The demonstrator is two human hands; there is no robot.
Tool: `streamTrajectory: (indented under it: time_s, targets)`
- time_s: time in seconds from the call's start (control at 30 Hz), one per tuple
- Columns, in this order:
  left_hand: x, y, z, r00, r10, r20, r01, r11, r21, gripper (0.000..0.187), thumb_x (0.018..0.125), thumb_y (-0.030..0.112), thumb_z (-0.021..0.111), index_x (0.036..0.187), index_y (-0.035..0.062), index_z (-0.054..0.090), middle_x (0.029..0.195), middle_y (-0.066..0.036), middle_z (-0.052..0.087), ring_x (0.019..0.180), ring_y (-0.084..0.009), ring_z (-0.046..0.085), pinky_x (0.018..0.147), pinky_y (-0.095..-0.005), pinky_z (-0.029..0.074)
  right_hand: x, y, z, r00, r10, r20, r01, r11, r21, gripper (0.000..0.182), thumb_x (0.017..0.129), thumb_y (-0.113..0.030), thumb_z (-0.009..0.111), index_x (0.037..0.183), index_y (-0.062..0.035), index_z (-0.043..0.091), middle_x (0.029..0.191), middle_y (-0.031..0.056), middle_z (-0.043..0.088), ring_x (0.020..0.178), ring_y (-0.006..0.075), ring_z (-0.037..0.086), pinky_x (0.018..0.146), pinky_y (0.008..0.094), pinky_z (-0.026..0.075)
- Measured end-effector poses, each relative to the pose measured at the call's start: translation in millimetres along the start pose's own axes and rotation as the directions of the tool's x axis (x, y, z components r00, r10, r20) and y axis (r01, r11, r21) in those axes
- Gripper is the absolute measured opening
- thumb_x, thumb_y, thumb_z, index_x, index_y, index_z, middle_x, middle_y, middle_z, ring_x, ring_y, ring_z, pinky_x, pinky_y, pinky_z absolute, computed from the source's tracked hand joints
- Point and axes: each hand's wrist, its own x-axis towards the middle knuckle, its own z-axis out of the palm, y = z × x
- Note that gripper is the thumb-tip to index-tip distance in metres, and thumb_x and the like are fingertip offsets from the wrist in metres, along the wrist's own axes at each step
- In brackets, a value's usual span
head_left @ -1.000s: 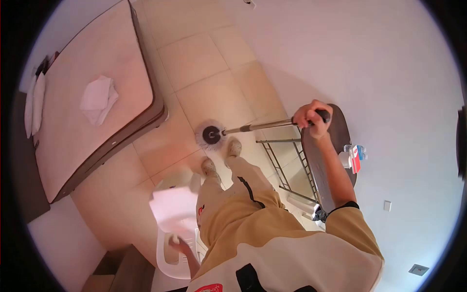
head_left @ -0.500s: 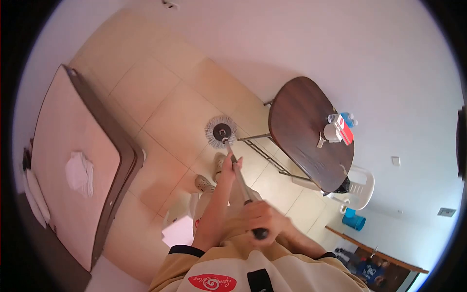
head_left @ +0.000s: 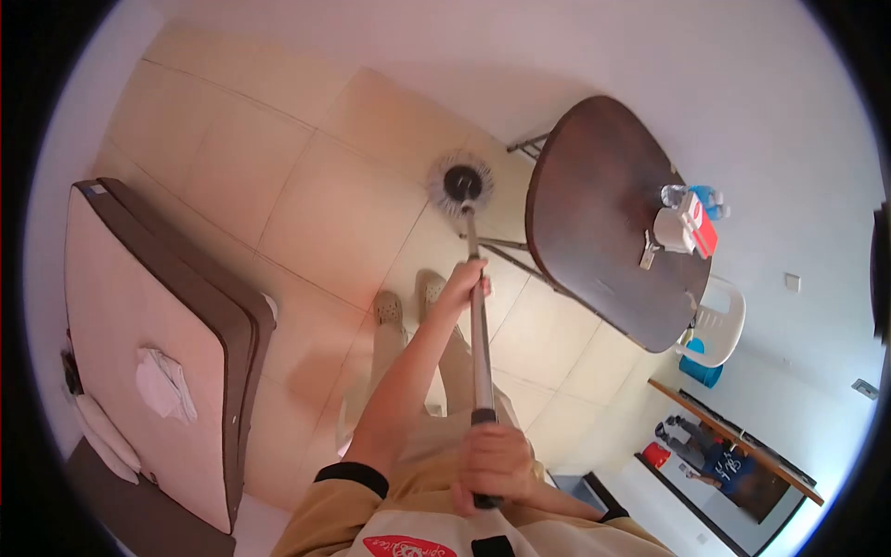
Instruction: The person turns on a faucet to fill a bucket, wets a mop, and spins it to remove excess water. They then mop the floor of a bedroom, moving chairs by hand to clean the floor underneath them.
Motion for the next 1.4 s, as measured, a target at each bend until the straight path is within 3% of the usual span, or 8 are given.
streamTrajectory:
  time_s: [0.13, 0.23, 0.33, 0.53, 0.63, 0.83, 1.1, 1.4]
  targets:
    - [69.2, 17.0, -9.5, 0.993, -0.091, 0.074, 0.096, 0.993, -0.065, 0.021, 0.089, 0.016, 0.054, 0.086, 0.0043, 0.037, 0.056, -0.007, 0.044, 0.041, -0.0148, 0.043, 0.037, -0.0289, 0.036, 4.1, 45.7, 35.8, 0.999, -0.032, -0.042, 0.026, 0.991, -0.131, 0.012, 0.054, 0.0, 0.059, 0.062, -0.0058, 0.053, 0.06, 0.0051, 0.054, 0.053, 0.0223, 0.055, 0.058, 0.0333, 0.051]
    - [43.9, 19.4, -9.3, 0.988, -0.056, 0.144, 0.085, 0.975, -0.204, 0.021, 0.09, 0.018, 0.052, 0.08, 0.0042, 0.04, 0.053, -0.006, 0.043, 0.04, -0.0142, 0.042, 0.038, -0.027, 0.035, 7.1, 36.5, 44.8, 0.993, 0.016, -0.114, -0.033, 0.989, -0.147, 0.011, 0.056, 0.0, 0.06, 0.061, -0.0061, 0.052, 0.06, 0.0056, 0.054, 0.054, 0.0231, 0.056, 0.059, 0.0335, 0.051]
    - [-17.1, -1.7, -38.7, 0.976, -0.056, 0.211, 0.064, 0.997, -0.033, 0.037, 0.092, 0.025, 0.047, 0.06, 0.0082, 0.039, 0.044, -0.002, 0.034, 0.038, -0.0128, 0.036, 0.038, -0.0259, 0.03, 13.5, -0.5, 47.8, 0.991, -0.133, -0.001, 0.133, 0.988, -0.075, 0.01, 0.064, -0.004, 0.063, 0.062, -0.0064, 0.054, 0.059, 0.0046, 0.054, 0.054, 0.0202, 0.057, 0.058, 0.0321, 0.051]
    - [-40.5, 13.0, -31.8, 0.965, -0.262, -0.005, 0.258, 0.953, -0.161, 0.019, 0.092, 0.019, 0.05, 0.09, 0.0083, 0.034, 0.056, -0.004, 0.042, 0.04, -0.0097, 0.037, 0.036, -0.0219, 0.033, 30.4, -19.9, 61.2, 0.99, -0.089, -0.111, 0.089, 0.996, -0.007, 0.01, 0.068, -0.006, 0.064, 0.061, -0.0076, 0.056, 0.058, 0.0034, 0.054, 0.052, 0.0177, 0.056, 0.056, 0.03, 0.051]
    - [30.0, 14.6, -26.1, 0.962, -0.126, 0.241, 0.141, 0.989, -0.045, 0.022, 0.09, 0.017, 0.054, 0.091, 0.009, 0.034, 0.06, -0.005, 0.043, 0.042, -0.0089, 0.039, 0.036, -0.0215, 0.033, 35.6, 18.7, 50.8, 0.985, -0.031, -0.168, 0.011, 0.993, -0.118, 0.012, 0.059, -0.001, 0.064, 0.06, -0.0074, 0.054, 0.062, 0.0051, 0.055, 0.055, 0.0202, 0.056, 0.057, 0.0313, 0.05]
    - [80.7, 40.5, 6.1, 0.974, -0.168, 0.154, 0.195, 0.964, -0.18, 0.023, 0.089, 0.017, 0.057, 0.088, 0.0072, 0.036, 0.058, -0.004, 0.042, 0.041, -0.0096, 0.039, 0.036, -0.0233, 0.034, 42.0, 64.0, 36.8, 0.988, 0.042, -0.146, -0.063, 0.988, -0.14, 0.016, 0.054, -0.002, 0.065, 0.064, -0.0062, 0.053, 0.062, 0.0066, 0.054, 0.055, 0.0246, 0.056, 0.058, 0.0348, 0.05]
    - [18.6, 57.3, -19.4, 0.992, -0.06, 0.11, 0.107, 0.868, -0.485, 0.022, 0.086, 0.012, 0.057, 0.087, 0.0068, 0.036, 0.066, -0.007, 0.045, 0.049, -0.0126, 0.045, 0.042, -0.0255, 0.041, 43.7, 22.3, 1.9, 0.995, -0.09, -0.042, 0.091, 0.996, 0.025, 0.012, 0.058, -0.009, 0.063, 0.056, -0.0014, 0.055, 0.053, 0.009, 0.053, 0.047, 0.0245, 0.054, 0.051, 0.0358, 0.05]
    - [-79.8, -21.0, -26.1, 0.988, 0.134, 0.078, -0.068, 0.828, -0.556, 0.016, 0.083, 0.013, 0.054, 0.075, 0.0048, 0.043, 0.061, -0.012, 0.048, 0.057, -0.0226, 0.05, 0.055, -0.0351, 0.046, 32.0, -25.5, -105.3, 0.99, 0.001, 0.141, -0.055, 0.924, 0.378, 0.012, 0.058, -0.007, 0.066, 0.064, -0.0004, 0.059, 0.058, 0.0119, 0.06, 0.055, 0.0238, 0.063, 0.064, 0.0405, 0.056]
